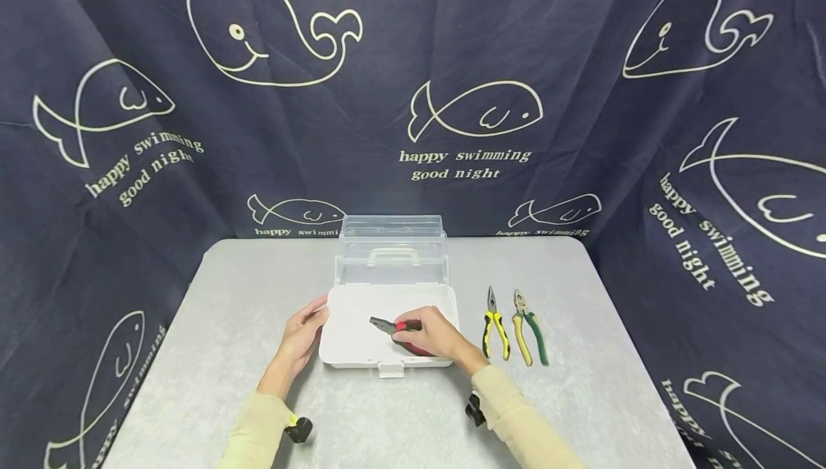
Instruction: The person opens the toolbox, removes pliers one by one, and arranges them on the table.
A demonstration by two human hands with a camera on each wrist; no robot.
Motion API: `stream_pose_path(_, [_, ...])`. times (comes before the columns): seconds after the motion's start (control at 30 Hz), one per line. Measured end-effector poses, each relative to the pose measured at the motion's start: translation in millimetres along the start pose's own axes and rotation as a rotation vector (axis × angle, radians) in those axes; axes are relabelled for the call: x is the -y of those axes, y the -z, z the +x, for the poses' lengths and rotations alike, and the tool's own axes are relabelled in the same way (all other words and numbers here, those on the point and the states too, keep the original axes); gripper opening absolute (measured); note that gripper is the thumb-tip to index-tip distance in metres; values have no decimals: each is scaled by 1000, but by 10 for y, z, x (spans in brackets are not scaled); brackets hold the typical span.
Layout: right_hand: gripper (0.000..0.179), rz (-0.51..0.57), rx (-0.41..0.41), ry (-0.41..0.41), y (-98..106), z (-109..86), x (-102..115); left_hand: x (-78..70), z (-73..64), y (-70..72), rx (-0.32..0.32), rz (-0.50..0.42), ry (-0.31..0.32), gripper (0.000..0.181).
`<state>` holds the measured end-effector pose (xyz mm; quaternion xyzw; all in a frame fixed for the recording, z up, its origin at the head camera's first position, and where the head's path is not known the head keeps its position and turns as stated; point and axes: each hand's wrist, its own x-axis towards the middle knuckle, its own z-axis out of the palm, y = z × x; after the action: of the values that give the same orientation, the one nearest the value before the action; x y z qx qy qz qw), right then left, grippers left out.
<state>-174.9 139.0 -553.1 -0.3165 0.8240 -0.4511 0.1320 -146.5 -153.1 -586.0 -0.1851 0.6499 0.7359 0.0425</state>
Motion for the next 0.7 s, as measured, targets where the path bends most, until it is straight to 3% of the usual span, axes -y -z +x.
stream_pose_path(0.2, [18,75,-100,-39,110,-34,-9,-24,-1,6,-6,4,3,41])
stream_pose_path(0.47, [26,319,-179,-134,246,-97,-17,-32,-17,24,6,4,0,41])
stream_pose_path(0.7, [33,438,-272,-176,386,-197,5,-37,-48,19,15,4,0,44])
